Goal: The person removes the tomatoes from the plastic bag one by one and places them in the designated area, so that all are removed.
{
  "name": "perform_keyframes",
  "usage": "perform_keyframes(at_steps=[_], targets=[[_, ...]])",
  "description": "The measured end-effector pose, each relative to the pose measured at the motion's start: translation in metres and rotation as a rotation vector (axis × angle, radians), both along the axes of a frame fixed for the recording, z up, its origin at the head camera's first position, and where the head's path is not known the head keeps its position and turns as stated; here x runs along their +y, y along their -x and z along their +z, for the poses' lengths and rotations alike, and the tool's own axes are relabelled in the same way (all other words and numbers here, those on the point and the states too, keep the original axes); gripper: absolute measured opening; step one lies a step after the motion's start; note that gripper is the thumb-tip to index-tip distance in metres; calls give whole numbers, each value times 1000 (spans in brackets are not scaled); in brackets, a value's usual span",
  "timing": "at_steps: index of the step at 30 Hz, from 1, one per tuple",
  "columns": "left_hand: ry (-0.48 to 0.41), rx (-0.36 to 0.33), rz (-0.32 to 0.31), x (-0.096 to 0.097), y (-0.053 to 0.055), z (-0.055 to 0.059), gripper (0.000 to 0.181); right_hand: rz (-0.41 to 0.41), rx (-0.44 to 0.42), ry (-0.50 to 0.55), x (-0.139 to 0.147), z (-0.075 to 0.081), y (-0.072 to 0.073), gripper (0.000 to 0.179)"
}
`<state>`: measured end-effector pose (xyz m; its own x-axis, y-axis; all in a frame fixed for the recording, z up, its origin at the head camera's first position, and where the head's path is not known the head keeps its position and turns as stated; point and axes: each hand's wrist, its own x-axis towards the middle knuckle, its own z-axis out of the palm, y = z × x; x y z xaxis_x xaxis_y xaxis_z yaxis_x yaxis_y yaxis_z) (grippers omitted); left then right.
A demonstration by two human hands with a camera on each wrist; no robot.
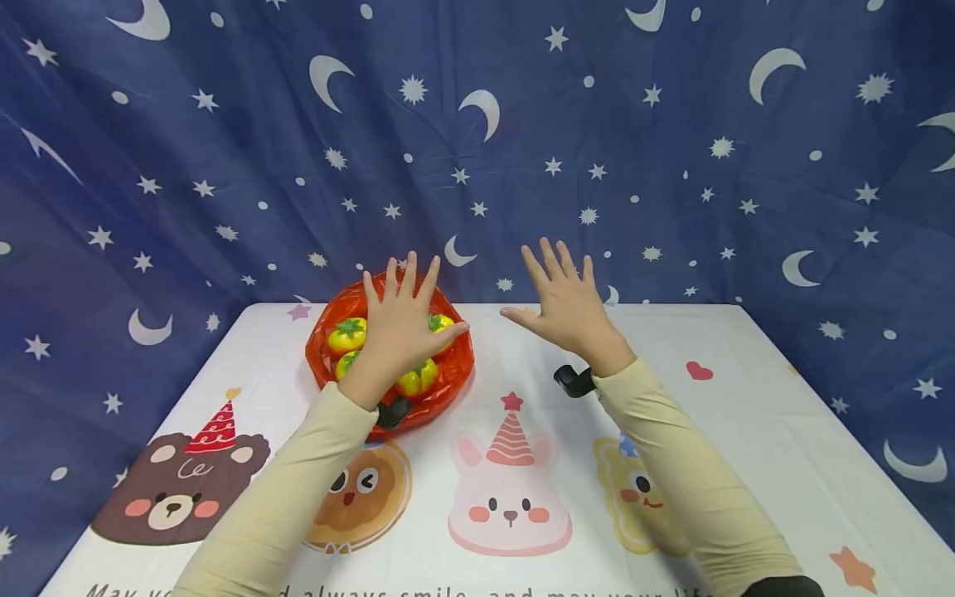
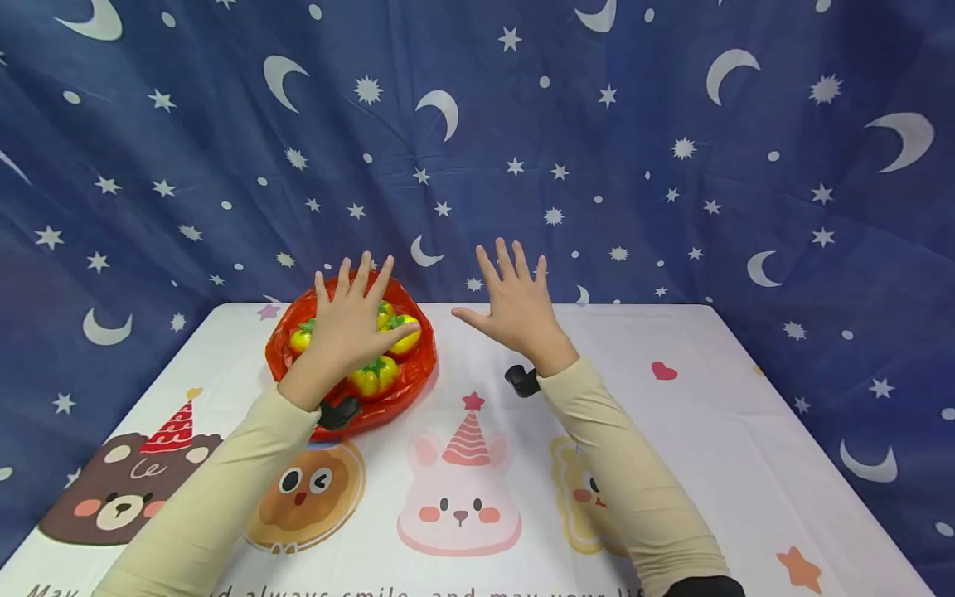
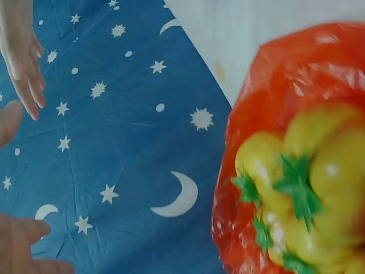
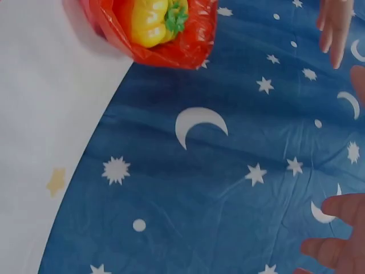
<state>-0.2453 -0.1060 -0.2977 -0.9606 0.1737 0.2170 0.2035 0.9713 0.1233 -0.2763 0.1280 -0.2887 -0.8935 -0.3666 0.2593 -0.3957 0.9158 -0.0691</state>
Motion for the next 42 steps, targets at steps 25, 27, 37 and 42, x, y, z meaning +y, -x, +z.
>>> perform_keyframes(at_steps=[25,27,37,42], targets=[[253,0,-282,-66,-42,-10,86,323,57,-70,-55,-30,38,91],[267,15,-326,-70,-44,-14,79,350,49,-63,-59,-33,40,90],[382,40,-545,-86,-50,-38,53,458,10,1,-80,-51,48,85],[393,31,-617,-92,-52,-46,49,471,-50,78,-88,-63,50,84]])
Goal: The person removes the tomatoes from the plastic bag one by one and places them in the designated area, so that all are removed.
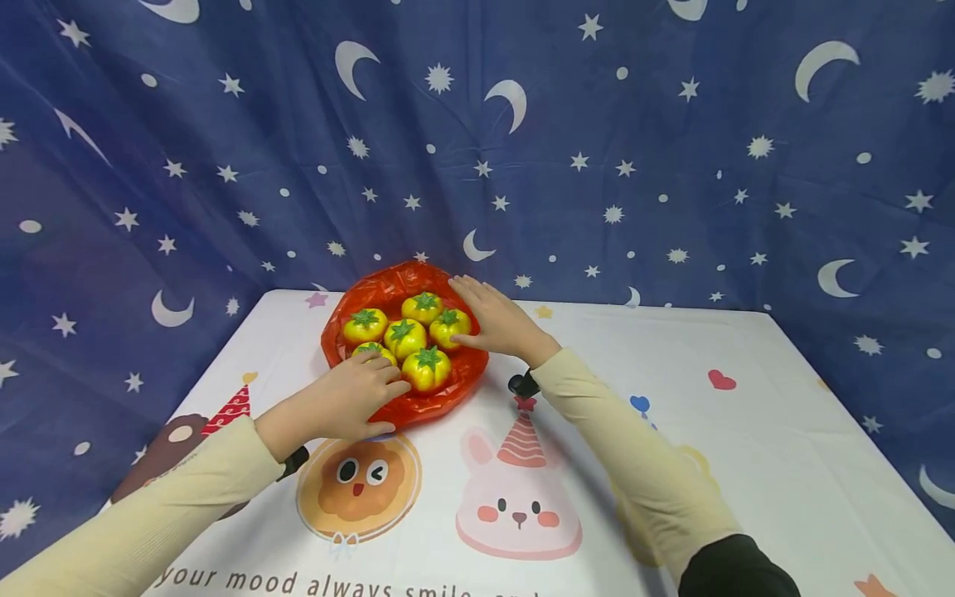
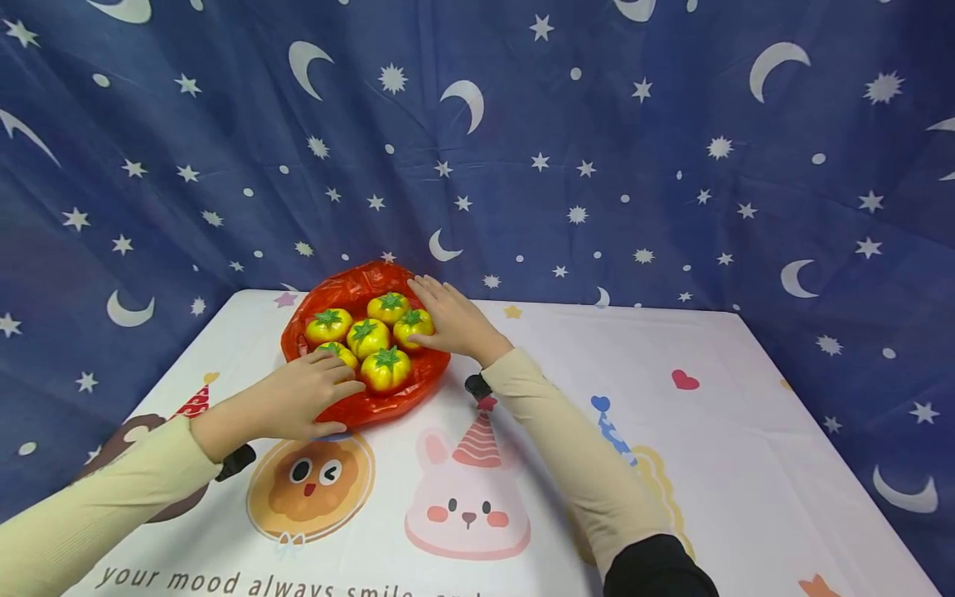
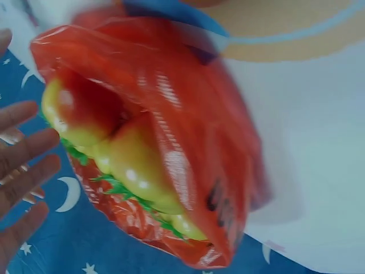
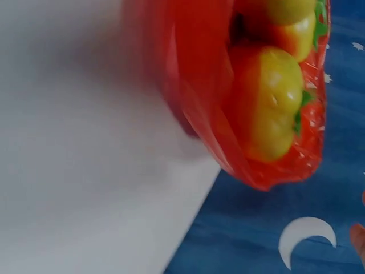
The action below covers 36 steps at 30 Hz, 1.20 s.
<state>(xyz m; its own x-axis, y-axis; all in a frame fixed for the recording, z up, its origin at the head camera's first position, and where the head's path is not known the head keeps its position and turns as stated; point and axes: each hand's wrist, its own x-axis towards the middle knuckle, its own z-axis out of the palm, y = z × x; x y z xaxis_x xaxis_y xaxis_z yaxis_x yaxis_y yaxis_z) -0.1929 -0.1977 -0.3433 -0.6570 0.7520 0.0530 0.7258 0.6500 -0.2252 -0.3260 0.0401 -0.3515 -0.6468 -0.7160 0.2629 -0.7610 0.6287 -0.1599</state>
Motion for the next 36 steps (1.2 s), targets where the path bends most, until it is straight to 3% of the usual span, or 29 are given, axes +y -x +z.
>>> perform_keyframes(at_steps=[7,11,16,25,30,36], targets=[[48,-12,-12,-5,3,-7,45,-22,-221,160,-6,-15,7,84],[66,-5,-16,-9,5,-10,44,-30,-289,211,-8,-22,14,83],[53,-20,12,-14,6,-19,44,-61,-366,279,-9,-30,21,82],[18,-21,45,-20,5,-33,41,-143,-592,432,-10,-39,31,78],[-3,-41,69,-21,3,-38,40,-170,-653,455,-11,-43,34,75],[-29,-83,110,-21,1,-43,40,-187,-666,449,-12,-49,36,75]])
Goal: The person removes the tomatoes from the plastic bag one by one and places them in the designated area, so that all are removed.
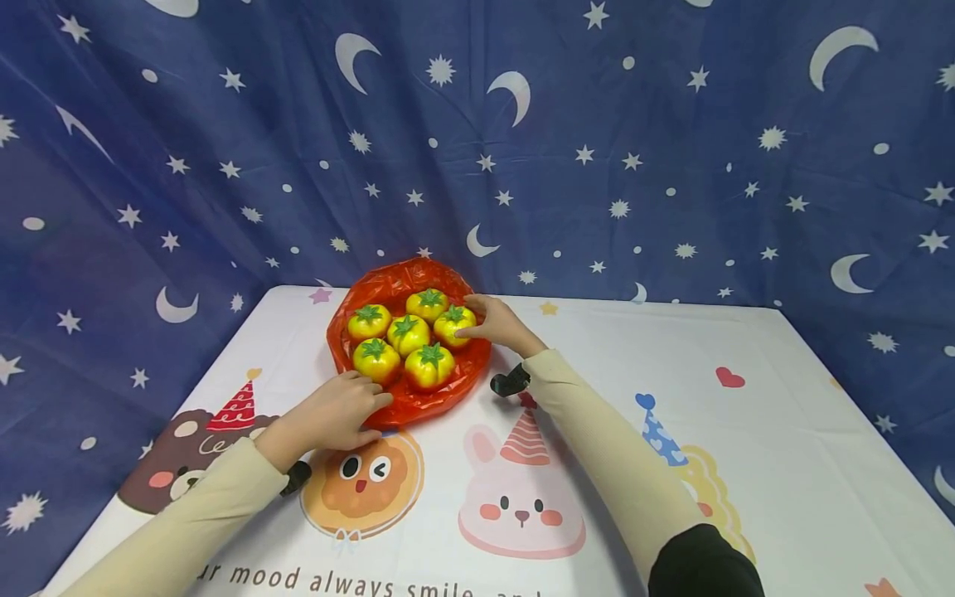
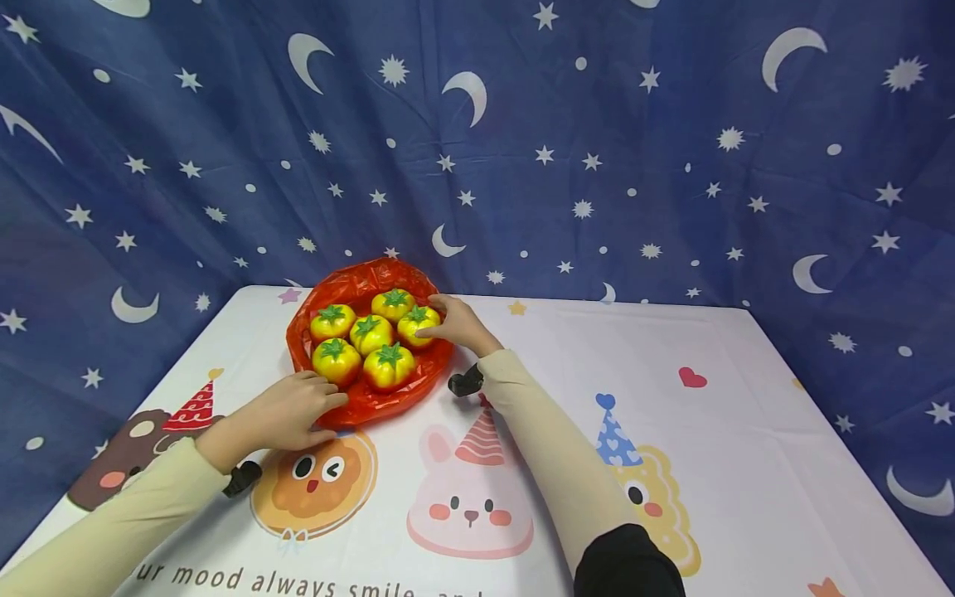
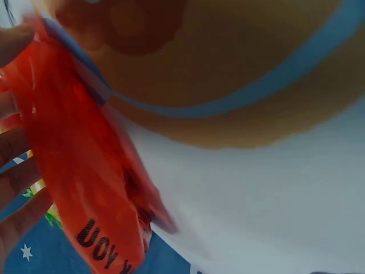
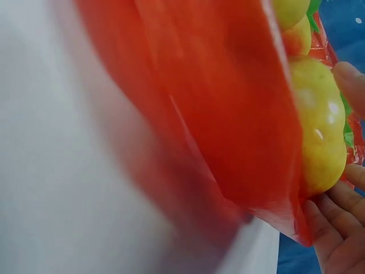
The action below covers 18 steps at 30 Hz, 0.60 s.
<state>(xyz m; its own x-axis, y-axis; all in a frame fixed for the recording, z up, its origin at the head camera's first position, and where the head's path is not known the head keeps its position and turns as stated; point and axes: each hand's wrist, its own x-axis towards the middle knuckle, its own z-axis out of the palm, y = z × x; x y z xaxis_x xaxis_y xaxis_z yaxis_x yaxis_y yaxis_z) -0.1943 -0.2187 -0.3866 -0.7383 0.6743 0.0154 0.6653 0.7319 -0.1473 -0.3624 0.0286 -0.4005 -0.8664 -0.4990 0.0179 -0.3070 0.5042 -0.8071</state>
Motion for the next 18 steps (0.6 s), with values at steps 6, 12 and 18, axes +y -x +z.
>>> perform_keyframes(at_steps=[6,12,18], targets=[[-33,3,16,0,2,-4,36,15,22,-20,0,-3,0,75],[-73,30,20,-2,2,-10,34,5,2,-42,-1,-6,0,73],[-100,60,35,-3,2,-13,34,-2,20,-55,-1,-7,0,72]])
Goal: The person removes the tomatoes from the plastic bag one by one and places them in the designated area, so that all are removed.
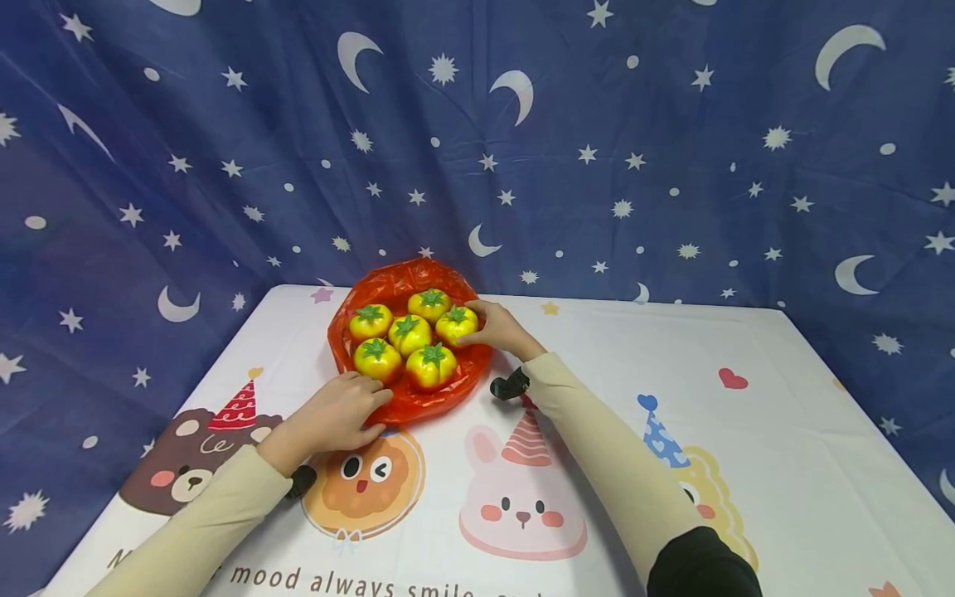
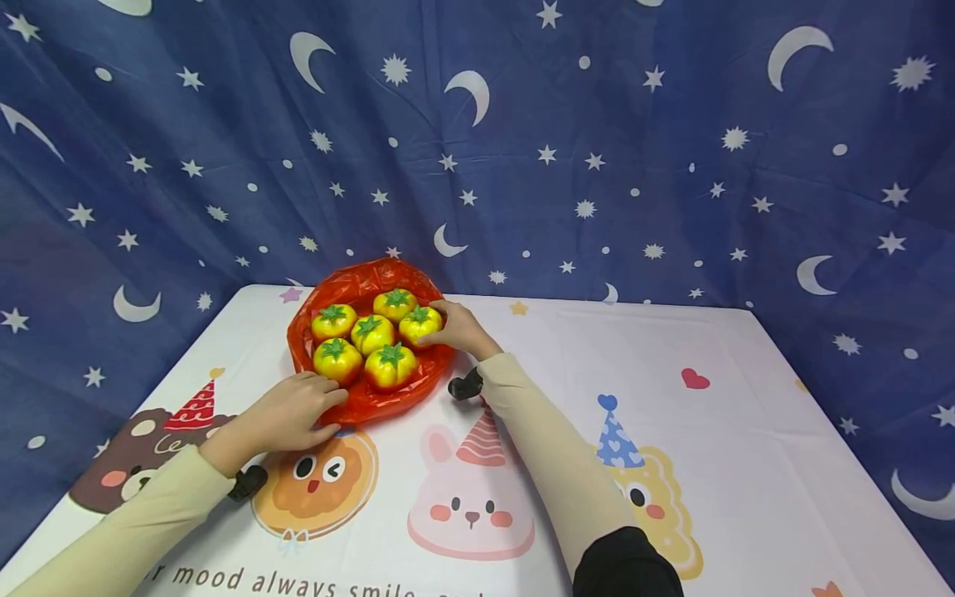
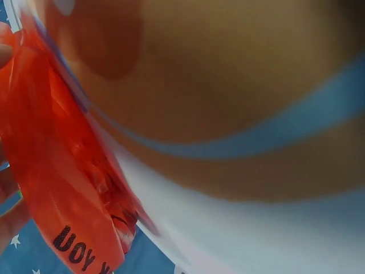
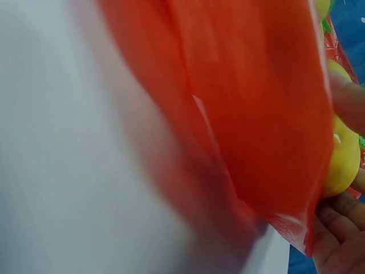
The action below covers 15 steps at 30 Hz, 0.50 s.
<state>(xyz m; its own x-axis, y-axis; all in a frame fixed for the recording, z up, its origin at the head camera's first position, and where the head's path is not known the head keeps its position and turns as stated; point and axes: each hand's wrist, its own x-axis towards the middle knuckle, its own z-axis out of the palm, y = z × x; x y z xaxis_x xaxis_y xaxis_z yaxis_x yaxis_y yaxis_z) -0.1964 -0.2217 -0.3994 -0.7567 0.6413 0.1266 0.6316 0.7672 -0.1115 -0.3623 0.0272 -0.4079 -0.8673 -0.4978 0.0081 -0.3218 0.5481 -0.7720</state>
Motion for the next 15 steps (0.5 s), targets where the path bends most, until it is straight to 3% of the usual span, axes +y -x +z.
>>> perform_keyframes(at_steps=[6,15], targets=[[-15,28,14,0,0,1,40,-9,-2,-4,0,-1,0,71],[6,106,-26,1,-1,0,35,-20,19,-2,0,-2,-3,69]])
